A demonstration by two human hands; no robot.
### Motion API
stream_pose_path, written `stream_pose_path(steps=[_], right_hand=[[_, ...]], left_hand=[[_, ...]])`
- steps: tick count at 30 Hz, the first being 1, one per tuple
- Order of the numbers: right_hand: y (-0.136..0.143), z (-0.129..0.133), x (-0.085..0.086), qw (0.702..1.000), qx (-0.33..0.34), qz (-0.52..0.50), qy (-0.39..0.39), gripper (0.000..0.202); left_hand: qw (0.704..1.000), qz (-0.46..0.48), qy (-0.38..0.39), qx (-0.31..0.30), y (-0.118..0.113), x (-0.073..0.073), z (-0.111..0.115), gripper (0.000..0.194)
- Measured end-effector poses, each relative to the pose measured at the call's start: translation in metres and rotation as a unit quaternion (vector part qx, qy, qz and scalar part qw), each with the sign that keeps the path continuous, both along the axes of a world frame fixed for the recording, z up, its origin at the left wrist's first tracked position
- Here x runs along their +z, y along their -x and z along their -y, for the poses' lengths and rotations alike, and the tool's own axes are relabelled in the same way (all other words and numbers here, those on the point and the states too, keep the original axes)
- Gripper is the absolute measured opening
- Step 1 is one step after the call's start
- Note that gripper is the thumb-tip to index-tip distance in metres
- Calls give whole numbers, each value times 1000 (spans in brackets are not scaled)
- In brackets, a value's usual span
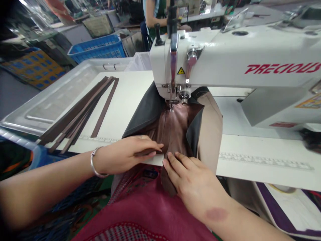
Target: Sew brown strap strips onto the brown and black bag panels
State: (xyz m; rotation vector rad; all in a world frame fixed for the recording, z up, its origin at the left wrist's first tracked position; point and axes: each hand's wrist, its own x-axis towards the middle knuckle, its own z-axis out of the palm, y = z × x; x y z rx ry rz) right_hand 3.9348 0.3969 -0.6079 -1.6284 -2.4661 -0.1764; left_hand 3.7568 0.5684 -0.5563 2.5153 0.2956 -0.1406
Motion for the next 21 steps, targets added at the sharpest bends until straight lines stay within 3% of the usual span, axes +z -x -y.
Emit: stream_pose_path(steps=[3,5,11,15,18,21], right_hand=[[-1,1,-1,1000,5,-6,11,51],[-2,1,-1,1000,6,-8,16,54],[-3,-2,0,1000,9,-14,25,56],[-4,-3,1,1000,10,-16,22,54],[-4,-3,2,999,3,-34,21,48],[-3,-2,1,997,-25,-71,24,49]], left_hand=[[997,4,39,70,-8,2,-8,32],[996,6,33,82,-10,3,-12,32],[999,-2,-32,7,-17,6,-16,35],[998,-22,-59,2,-24,12,-14,35],[994,-47,-96,-4,-24,12,-2,29],[983,-53,-168,-55,-16,6,20,20]])
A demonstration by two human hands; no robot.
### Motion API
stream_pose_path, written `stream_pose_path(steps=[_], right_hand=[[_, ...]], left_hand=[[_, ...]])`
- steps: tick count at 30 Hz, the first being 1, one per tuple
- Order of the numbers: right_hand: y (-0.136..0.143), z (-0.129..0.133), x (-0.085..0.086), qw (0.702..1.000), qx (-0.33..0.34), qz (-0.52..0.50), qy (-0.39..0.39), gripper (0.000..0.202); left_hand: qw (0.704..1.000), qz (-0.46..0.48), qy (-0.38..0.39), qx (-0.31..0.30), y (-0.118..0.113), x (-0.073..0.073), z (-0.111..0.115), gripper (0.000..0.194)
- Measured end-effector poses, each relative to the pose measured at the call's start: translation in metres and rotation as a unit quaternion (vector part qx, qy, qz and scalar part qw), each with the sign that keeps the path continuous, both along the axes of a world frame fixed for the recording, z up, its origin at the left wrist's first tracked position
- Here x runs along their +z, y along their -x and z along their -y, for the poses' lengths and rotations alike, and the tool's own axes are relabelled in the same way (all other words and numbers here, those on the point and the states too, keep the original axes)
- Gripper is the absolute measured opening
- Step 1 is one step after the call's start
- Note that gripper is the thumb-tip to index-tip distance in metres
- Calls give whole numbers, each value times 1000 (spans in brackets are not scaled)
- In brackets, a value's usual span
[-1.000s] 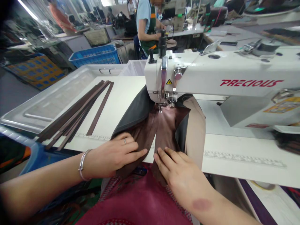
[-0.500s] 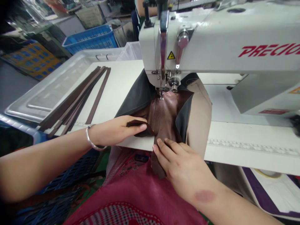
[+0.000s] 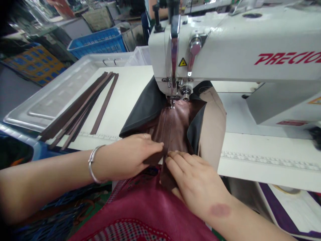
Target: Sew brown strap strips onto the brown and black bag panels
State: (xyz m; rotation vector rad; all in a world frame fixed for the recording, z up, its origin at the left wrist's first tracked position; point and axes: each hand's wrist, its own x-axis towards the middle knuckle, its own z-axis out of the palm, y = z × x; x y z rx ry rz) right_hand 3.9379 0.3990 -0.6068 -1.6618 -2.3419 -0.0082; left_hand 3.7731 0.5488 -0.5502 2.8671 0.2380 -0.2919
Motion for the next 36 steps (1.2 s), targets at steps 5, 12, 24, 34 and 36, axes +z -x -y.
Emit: stream_pose_path(steps=[5,12,24,34,36], right_hand=[[2,0,-1,1000,0,22,-3,77],[7,-7,-1,998,1,39,-56,46],[1,-16,0,996,29,70,-51,46],[-7,-32,2,999,8,38,-16,74],[-9,-35,2,999,7,36,-1,73]], left_hand=[[996,13,-79,-23,15,2,22,41],[994,48,-77,-68,-8,16,-1,32],[974,66,-215,-36,-13,-37,-6,46],[971,73,-228,-28,-27,-33,-19,41],[972,80,-222,-17,-29,-32,-21,40]])
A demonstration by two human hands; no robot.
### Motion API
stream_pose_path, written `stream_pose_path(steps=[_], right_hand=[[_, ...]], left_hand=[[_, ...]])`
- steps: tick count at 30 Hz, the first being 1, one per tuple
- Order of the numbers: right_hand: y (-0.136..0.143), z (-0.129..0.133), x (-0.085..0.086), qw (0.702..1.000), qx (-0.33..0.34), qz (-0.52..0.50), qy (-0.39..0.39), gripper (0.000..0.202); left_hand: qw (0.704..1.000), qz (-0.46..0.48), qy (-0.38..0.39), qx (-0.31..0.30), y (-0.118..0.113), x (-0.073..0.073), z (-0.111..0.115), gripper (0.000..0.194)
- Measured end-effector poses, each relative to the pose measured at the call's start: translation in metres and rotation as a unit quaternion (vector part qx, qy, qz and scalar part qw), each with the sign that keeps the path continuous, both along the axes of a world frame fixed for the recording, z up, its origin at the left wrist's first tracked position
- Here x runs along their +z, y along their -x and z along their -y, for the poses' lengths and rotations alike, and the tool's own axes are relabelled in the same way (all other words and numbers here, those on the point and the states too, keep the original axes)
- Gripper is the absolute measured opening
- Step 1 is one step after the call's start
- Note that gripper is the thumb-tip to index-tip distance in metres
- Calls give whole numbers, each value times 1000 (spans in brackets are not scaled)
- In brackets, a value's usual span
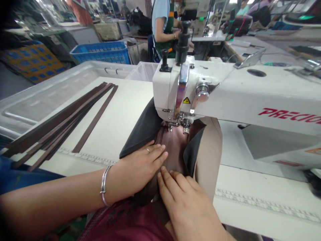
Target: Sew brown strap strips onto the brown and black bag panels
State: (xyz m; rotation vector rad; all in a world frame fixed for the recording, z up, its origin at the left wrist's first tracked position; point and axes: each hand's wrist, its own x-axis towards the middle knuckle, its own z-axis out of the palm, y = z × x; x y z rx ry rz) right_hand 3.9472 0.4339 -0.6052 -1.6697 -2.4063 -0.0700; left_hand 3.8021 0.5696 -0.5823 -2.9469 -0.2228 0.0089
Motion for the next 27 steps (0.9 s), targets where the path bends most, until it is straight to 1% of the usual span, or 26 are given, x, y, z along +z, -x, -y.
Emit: stream_pose_path(steps=[4,6,11,17,20,22,24,25,27], right_hand=[[-3,-6,0,1000,-4,-3,11,59],[-5,-10,1,1000,-8,-8,18,57],[-10,-23,3,1000,-19,-10,19,55],[-16,-36,0,999,-33,10,10,61],[-17,-40,1,999,-42,15,12,63],[-19,-42,4,999,-43,21,19,64],[-25,-42,8,999,-22,29,33,60],[-29,-42,11,999,-3,33,38,58],[-39,-42,14,998,32,43,25,52]], left_hand=[[1000,14,12,17,-2,-4,-5,40],[1000,22,11,15,-3,-6,-9,39],[1000,30,-2,0,-7,-9,-19,34],[999,28,-5,-17,-18,-11,-34,27],[999,34,0,-20,-24,-13,-41,27],[999,41,14,-11,-23,-11,-44,30],[998,46,47,5,-16,-6,-43,36],[996,42,74,8,-9,-3,-41,42],[990,26,137,-9,7,3,-36,61]])
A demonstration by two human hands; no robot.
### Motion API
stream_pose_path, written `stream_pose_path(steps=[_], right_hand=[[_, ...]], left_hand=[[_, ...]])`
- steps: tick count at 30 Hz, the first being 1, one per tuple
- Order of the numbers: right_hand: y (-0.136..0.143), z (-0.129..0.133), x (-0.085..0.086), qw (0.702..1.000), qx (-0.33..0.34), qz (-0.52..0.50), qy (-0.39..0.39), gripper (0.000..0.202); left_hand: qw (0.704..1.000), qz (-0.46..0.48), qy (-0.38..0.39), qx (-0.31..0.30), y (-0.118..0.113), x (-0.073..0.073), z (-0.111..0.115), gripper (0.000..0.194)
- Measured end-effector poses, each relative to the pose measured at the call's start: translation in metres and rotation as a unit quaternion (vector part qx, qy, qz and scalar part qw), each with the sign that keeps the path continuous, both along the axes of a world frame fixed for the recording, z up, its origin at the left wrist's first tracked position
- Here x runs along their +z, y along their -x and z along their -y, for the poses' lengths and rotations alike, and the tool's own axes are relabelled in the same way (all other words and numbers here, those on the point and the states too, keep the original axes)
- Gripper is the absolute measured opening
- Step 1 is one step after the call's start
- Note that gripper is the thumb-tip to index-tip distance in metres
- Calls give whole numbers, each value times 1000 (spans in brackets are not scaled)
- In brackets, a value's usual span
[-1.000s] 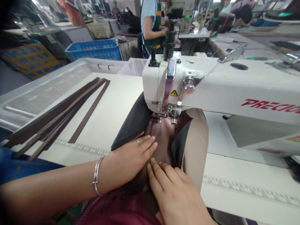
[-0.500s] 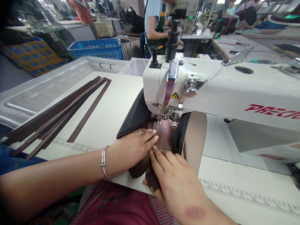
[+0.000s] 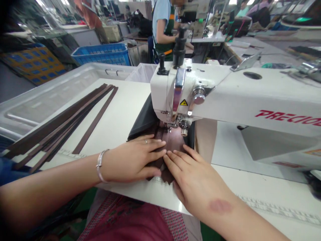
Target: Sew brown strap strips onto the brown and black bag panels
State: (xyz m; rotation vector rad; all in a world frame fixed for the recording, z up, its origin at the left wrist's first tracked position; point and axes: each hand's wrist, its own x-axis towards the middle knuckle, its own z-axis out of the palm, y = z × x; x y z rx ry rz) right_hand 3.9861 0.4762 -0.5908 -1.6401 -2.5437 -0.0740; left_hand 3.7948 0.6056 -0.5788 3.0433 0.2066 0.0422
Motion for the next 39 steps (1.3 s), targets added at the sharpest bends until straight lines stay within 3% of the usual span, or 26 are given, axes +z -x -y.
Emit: stream_pose_path(steps=[2,3,7,10,12,16,20,26,33,39], right_hand=[[-8,1,2,999,23,9,-38,39],[-10,3,2,998,32,12,-57,34],[-3,16,-3,996,54,10,-71,31],[8,28,-10,997,45,5,-65,34],[14,34,-15,997,32,-15,-71,31],[18,41,-19,995,8,-64,-81,23],[21,45,-21,993,3,-86,-83,19],[27,49,-24,993,-16,-88,-78,18],[28,49,-22,988,46,-134,-68,22],[29,49,-19,986,47,-154,-51,22]], left_hand=[[999,-8,42,-34,17,3,6,80],[998,-5,47,-42,24,3,8,80],[998,47,40,-19,38,-3,10,44],[989,127,69,9,37,-7,12,35],[984,162,68,-6,36,-9,16,31],[981,176,32,-69,35,-20,29,26],[984,156,-22,-86,34,-29,40,26],[987,110,-59,-98,33,-25,46,26],[982,157,-27,-104,32,-23,44,17],[986,127,-35,-106,31,-22,46,16]])
